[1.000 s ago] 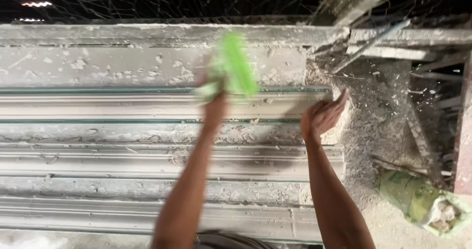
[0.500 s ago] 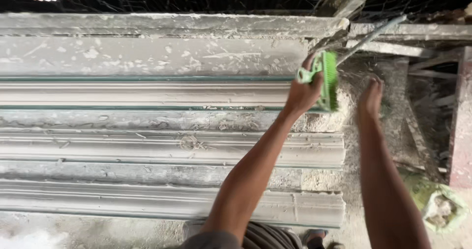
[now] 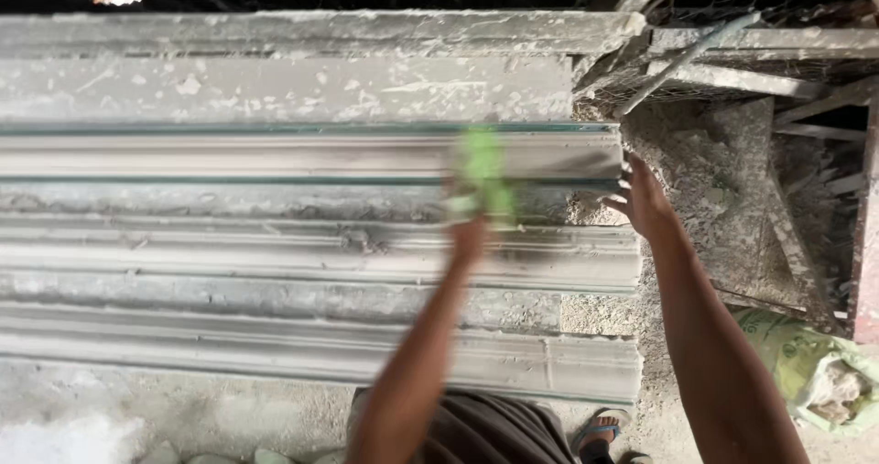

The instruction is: The person scrapes excess plaster from decorative molding strips using a putty knife and then brushes the dust away with a hand brush.

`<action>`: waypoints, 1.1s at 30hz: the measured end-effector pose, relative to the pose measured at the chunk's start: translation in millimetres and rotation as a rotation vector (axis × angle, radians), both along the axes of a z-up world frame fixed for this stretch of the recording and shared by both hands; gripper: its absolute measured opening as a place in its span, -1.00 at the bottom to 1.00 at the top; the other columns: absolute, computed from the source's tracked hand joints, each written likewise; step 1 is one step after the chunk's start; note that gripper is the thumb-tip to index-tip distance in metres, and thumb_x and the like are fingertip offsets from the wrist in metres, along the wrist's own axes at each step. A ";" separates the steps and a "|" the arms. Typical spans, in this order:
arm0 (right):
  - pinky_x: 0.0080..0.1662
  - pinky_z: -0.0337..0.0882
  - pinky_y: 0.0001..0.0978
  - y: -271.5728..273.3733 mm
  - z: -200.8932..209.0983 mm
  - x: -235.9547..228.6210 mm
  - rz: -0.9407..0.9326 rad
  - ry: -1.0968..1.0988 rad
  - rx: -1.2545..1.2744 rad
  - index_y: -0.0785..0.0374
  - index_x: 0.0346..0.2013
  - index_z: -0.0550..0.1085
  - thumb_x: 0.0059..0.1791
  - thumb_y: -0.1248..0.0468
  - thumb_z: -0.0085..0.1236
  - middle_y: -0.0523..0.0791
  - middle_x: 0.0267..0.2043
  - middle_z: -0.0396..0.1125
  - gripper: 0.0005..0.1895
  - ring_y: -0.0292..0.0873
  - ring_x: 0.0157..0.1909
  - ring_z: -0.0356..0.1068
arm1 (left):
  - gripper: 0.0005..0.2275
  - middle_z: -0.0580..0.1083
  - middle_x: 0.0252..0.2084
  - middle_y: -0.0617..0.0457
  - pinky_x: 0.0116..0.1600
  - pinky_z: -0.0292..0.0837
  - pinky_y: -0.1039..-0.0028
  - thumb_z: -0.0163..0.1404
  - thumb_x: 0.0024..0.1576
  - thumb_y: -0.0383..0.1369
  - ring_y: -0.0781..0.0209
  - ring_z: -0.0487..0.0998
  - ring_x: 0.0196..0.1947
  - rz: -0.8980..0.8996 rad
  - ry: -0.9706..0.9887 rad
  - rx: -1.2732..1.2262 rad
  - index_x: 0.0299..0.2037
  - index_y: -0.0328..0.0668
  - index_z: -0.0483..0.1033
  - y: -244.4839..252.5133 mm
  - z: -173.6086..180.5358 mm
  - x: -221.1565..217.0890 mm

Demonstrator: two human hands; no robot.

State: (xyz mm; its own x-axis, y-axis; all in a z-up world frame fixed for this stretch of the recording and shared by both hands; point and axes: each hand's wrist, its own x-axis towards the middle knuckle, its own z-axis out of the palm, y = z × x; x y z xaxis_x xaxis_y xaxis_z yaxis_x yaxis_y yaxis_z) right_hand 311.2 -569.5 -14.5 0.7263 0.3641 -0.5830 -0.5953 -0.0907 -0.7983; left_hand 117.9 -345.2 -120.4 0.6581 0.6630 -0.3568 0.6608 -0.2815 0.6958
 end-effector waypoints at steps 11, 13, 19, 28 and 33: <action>0.15 -0.04 0.81 -71.2 4.4 -8.4 -0.083 -0.101 -0.263 0.13 0.57 -0.15 0.18 -0.25 -0.22 0.37 0.54 -0.30 -0.16 0.64 0.45 -0.17 | -0.23 0.47 0.18 -0.40 0.19 0.51 0.22 0.20 0.03 -0.14 -0.12 0.59 0.12 0.282 -0.332 -0.450 0.49 0.28 0.12 27.7 219.4 8.3; 0.24 -0.08 0.74 -90.0 -6.4 -18.4 -0.050 -0.067 -0.244 0.27 0.56 -0.18 0.22 -0.15 -0.27 0.42 0.50 -0.20 -0.20 0.64 0.44 -0.11 | -0.37 0.38 0.28 -0.34 0.31 0.36 0.16 0.08 0.17 -0.25 -0.14 0.46 0.24 0.247 -0.486 -0.072 0.48 0.11 0.14 90.7 186.1 -35.0; 0.28 -0.05 0.61 -53.7 25.1 -37.5 0.039 -0.238 -0.358 0.11 0.56 0.02 0.18 -0.07 -0.04 0.40 0.53 -0.28 -0.27 0.59 0.49 -0.22 | -0.81 0.44 -0.59 -0.34 -0.29 0.39 0.17 -0.08 0.21 -0.65 -0.15 0.56 -0.51 -0.453 -0.289 0.875 -0.44 -0.64 0.51 85.0 14.6 -41.2; 0.33 -0.19 0.62 -9.6 116.8 -97.6 -0.162 -0.349 -0.092 0.08 0.55 -0.03 0.19 -0.12 -0.20 0.27 0.58 -0.28 -0.29 0.49 0.54 -0.27 | -0.42 0.47 0.06 -0.36 -0.40 0.58 0.44 0.01 0.29 -0.11 0.22 0.55 -0.42 -0.229 -0.895 -0.772 0.49 0.05 0.09 -53.8 217.5 19.9; 0.28 0.11 0.41 38.5 84.7 -111.5 -0.083 -0.122 0.198 -0.04 0.56 -0.06 0.11 -0.22 -0.17 0.12 0.57 -0.10 -0.21 0.30 0.50 0.01 | -0.45 0.48 0.00 -0.27 -0.20 0.63 0.22 0.14 0.21 -0.35 0.04 0.61 -0.26 0.056 -0.835 -0.908 0.41 0.02 0.20 37.0 156.9 -52.4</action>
